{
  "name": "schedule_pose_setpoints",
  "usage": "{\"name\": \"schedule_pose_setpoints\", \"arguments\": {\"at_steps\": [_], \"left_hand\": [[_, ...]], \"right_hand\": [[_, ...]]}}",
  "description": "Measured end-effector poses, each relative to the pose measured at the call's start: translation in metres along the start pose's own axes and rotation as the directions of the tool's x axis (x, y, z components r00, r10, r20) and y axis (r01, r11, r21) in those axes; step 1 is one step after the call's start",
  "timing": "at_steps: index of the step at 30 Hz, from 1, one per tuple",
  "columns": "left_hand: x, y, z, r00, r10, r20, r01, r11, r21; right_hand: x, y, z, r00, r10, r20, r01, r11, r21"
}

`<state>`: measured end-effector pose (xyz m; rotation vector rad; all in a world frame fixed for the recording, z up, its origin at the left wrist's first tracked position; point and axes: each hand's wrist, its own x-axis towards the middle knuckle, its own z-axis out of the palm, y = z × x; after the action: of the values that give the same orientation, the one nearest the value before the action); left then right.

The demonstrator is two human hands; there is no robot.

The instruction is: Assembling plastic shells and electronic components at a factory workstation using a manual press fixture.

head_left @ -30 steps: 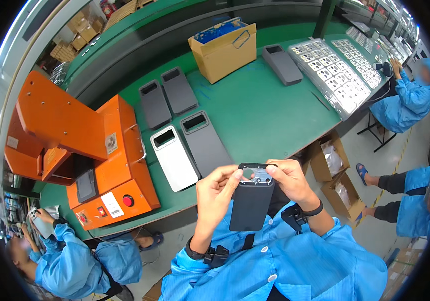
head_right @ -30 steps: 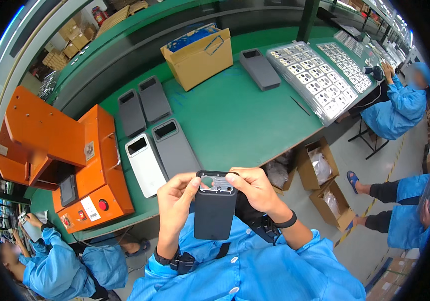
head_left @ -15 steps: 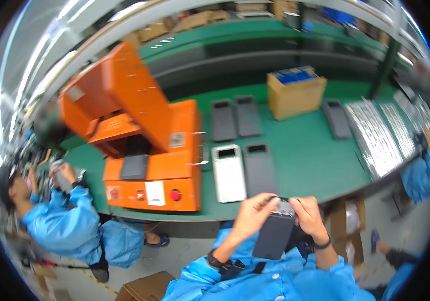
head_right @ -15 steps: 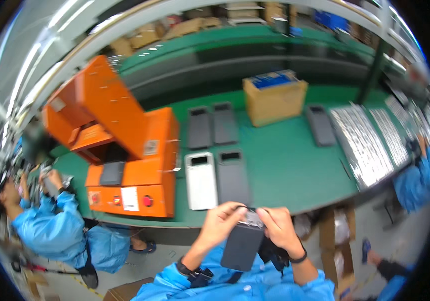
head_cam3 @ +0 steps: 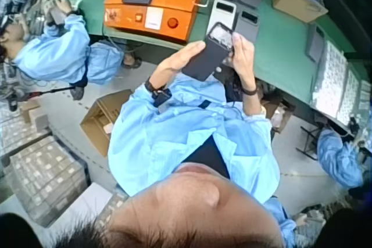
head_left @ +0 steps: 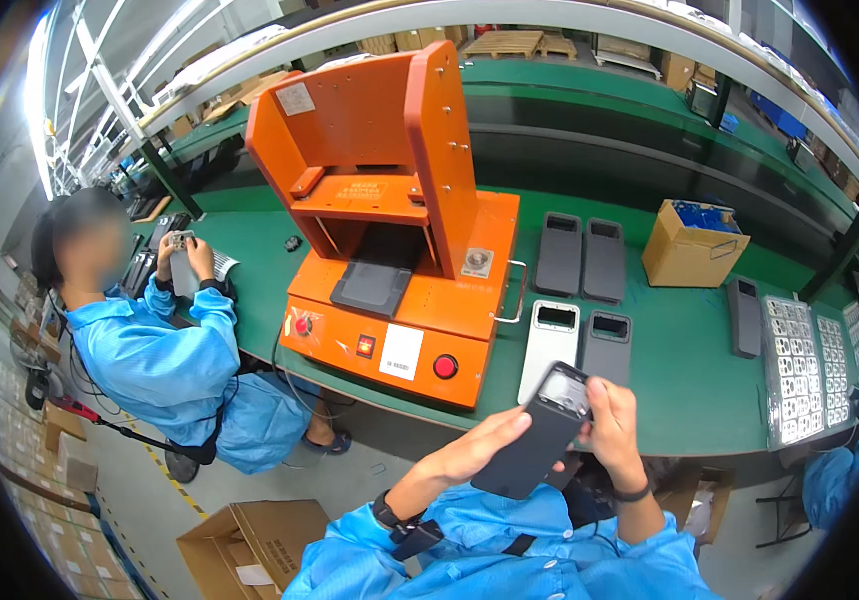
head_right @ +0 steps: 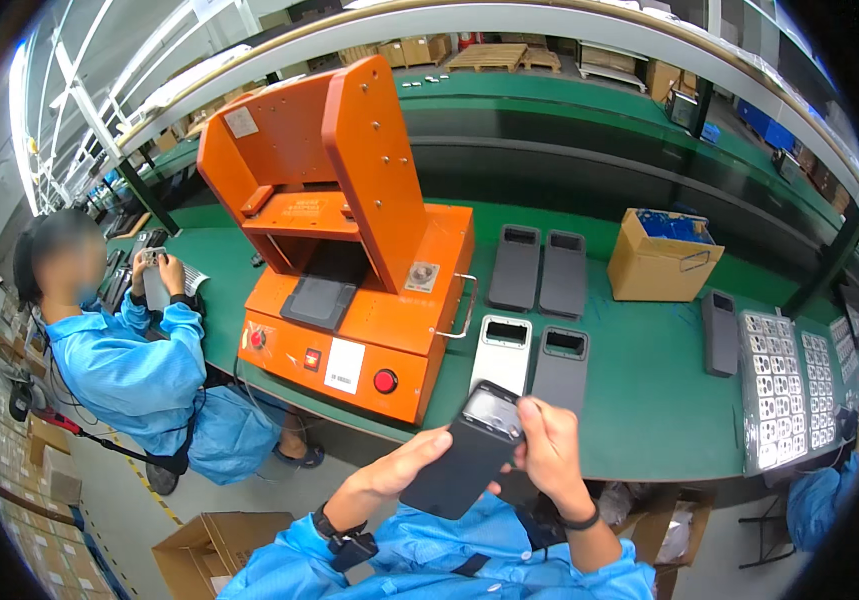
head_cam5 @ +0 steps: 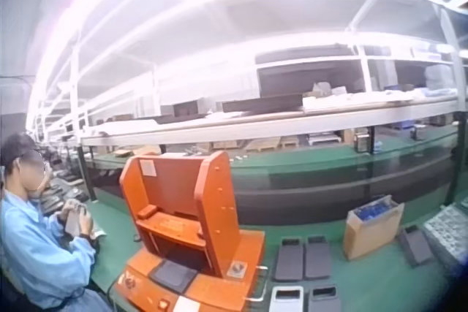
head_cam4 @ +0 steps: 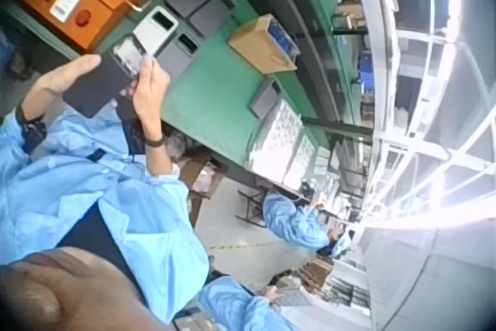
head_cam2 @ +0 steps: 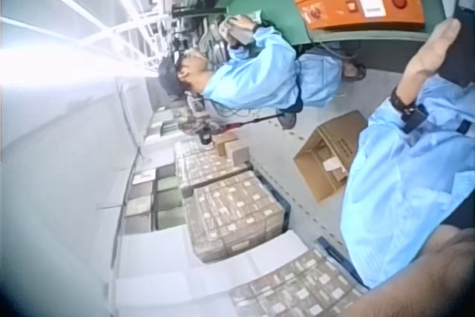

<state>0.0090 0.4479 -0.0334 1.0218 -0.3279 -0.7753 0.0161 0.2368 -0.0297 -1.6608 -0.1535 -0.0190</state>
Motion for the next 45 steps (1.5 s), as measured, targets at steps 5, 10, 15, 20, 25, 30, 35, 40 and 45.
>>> {"name": "schedule_pose_setpoints", "arguments": {"at_steps": [5,10,15,20,25,30,35,40,45], "left_hand": [[-0.027,0.005,-0.003,0.990,0.115,0.077,-0.074,0.909,-0.410],[-0.060,0.050,0.004,0.671,0.607,-0.426,0.045,0.540,0.841],[-0.061,0.078,-0.011,0.502,0.826,-0.257,0.533,-0.062,0.844],[-0.042,0.106,-0.066,0.359,0.906,-0.226,0.639,-0.063,0.766],[-0.005,0.129,-0.107,0.365,0.891,-0.270,0.700,-0.072,0.710],[0.015,0.126,-0.135,0.418,0.821,-0.388,0.730,-0.050,0.681],[0.010,0.119,-0.133,0.400,0.834,-0.379,0.685,0.003,0.729],[0.004,0.121,-0.145,0.432,0.838,-0.333,0.566,0.035,0.824],[0.007,0.117,-0.148,0.394,0.871,-0.294,0.573,0.016,0.819]], "right_hand": [[0.032,-0.004,0.026,0.980,0.066,0.187,-0.079,0.995,0.063],[0.031,-0.004,0.021,0.915,-0.015,0.403,-0.071,0.978,0.197],[0.010,0.003,-0.002,0.913,-0.042,0.405,0.015,0.997,0.070],[-0.018,0.003,-0.023,0.917,0.068,0.393,-0.062,0.998,-0.027],[-0.037,0.013,-0.027,0.928,0.089,0.361,-0.084,0.996,-0.030],[-0.041,0.010,-0.025,0.927,0.110,0.360,-0.073,0.991,-0.115],[-0.038,0.012,-0.028,0.932,0.118,0.343,-0.088,0.991,-0.102],[-0.025,0.003,-0.019,0.907,0.145,0.394,-0.086,0.983,-0.162],[-0.004,-0.004,-0.002,0.859,0.019,0.512,0.088,0.979,-0.184]]}}
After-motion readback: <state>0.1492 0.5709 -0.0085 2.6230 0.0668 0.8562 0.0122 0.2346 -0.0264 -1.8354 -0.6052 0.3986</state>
